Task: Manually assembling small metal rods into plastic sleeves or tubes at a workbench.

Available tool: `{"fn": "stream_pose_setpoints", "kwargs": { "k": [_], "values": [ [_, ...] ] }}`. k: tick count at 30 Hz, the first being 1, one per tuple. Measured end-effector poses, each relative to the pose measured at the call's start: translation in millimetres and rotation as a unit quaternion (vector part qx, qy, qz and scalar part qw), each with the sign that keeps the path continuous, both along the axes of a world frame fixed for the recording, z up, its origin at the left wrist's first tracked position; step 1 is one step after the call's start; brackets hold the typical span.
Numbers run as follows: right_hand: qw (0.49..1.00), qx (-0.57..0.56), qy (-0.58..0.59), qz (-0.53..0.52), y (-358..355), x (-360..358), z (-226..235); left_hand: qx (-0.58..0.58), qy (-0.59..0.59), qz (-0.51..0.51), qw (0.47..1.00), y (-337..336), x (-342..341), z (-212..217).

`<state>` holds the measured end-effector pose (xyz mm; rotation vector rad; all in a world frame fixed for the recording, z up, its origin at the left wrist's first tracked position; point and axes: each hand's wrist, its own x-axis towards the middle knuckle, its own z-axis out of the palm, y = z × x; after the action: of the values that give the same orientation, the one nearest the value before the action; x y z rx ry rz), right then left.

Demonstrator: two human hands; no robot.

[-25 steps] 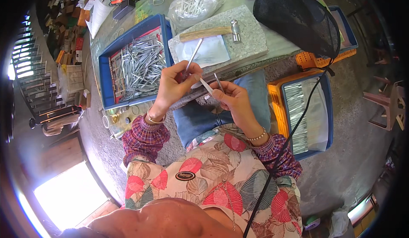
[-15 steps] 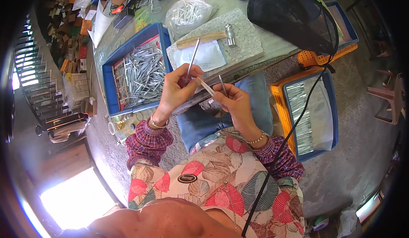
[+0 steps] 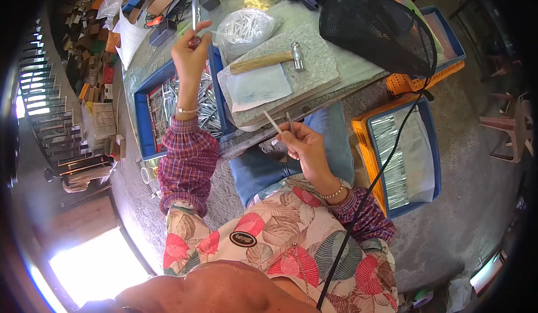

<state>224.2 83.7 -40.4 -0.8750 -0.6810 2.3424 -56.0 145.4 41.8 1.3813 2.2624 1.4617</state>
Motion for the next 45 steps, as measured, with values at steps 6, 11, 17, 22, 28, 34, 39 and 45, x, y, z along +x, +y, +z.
{"fn": "stream_pose_setpoints", "kwargs": {
  "k": [6, 11, 17, 22, 28, 34, 39, 45],
  "values": [
    [1.000, -0.006, -0.001, 0.003, 2, 5, 0, -0.078, -0.274, -0.110, 0.952, -37, 41, -9],
    [1.000, -0.010, -0.005, 0.012, 9, -3, 11, -0.225, -0.372, -0.204, 0.877, -95, 80, -5],
    [0.998, 0.003, -0.004, 0.061, 1, -11, 9, -0.164, -0.475, -0.242, 0.830, -119, 105, -31],
    [0.999, -0.006, -0.014, 0.028, 3, -13, 20, -0.090, -0.497, -0.203, 0.839, -121, 110, -36],
    [0.999, 0.017, -0.046, -0.013, 6, -6, 11, -0.128, -0.549, -0.240, 0.790, -127, 100, -36],
    [0.999, 0.040, -0.005, -0.016, 5, -3, 7, -0.167, -0.248, -0.247, 0.922, -132, 114, -47],
    [0.998, 0.053, -0.030, -0.020, 4, -3, 6, -0.155, -0.150, -0.219, 0.952, -130, 119, -39],
    [0.998, 0.051, -0.028, -0.027, 4, -2, 7, -0.122, -0.104, -0.209, 0.965, -130, 122, -39]
  ]
}}
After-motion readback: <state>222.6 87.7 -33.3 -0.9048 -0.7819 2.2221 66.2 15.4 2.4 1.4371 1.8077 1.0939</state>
